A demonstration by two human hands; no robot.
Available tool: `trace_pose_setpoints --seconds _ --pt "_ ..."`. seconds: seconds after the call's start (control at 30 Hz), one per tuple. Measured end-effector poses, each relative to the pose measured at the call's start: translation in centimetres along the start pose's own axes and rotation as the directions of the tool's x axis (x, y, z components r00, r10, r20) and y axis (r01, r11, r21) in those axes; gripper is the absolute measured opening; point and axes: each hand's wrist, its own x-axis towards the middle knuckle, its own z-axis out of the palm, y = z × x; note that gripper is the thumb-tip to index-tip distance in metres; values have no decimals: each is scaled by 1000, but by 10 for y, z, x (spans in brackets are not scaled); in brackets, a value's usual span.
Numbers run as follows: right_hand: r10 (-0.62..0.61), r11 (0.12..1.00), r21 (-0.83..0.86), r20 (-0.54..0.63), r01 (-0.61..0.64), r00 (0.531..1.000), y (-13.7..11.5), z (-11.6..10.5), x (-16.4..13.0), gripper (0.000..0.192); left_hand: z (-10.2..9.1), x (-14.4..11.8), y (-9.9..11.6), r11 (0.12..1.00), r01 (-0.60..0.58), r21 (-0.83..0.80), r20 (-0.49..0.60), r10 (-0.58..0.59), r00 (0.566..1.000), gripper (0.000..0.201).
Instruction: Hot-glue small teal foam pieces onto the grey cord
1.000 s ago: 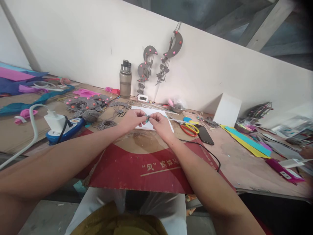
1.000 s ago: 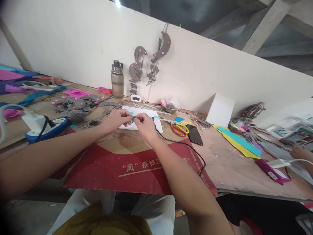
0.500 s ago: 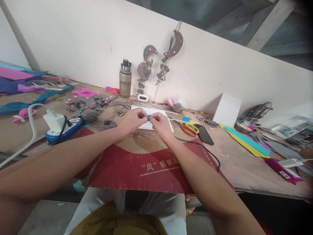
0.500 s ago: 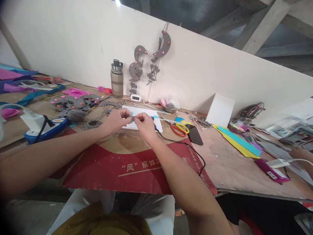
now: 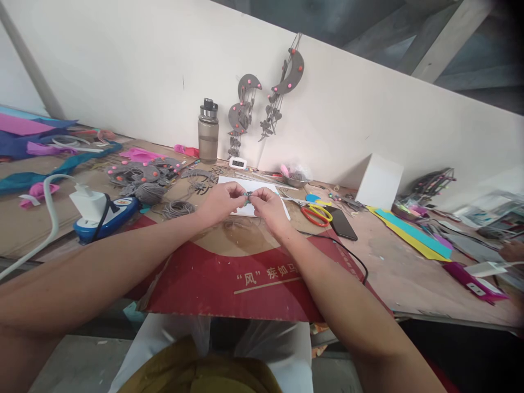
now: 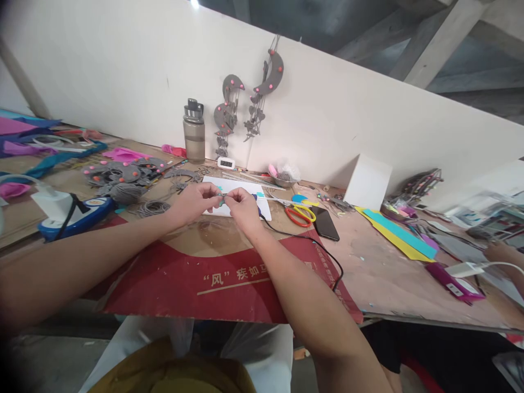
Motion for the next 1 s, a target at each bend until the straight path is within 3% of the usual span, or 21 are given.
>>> trace_pose_setpoints --seconds 0.13,0.27,0.5,0.7,0.87,1.0 --pt "46 996 74 59 -51 997 -4 -1 0 19 2 4 -1 950 145 -276 14 -147 989 15" --pt "47 998 40 30 -48 998 -4 -1 0 22 3 5 -3 914 171 -368 20 -176 984 18" --pt "-86 985 -150 -33 81 996 5 -4 4 16 2 2 -1 975 109 -192 82 -94 992 22" --pt "-195 927 -332 -36 173 980 -5 -6 -1 12 -2 0 4 990 88 -106 145 -72 987 26" --pt "-229 925 -303 39 229 973 -8 -7 -3 17 -5 3 7 983 160 -87 97 -152 984 23" --pt "-237 936 -265 13 232 971 -3 -5 -1 16 -5 6 6 981 127 -144 1 -128 992 17"
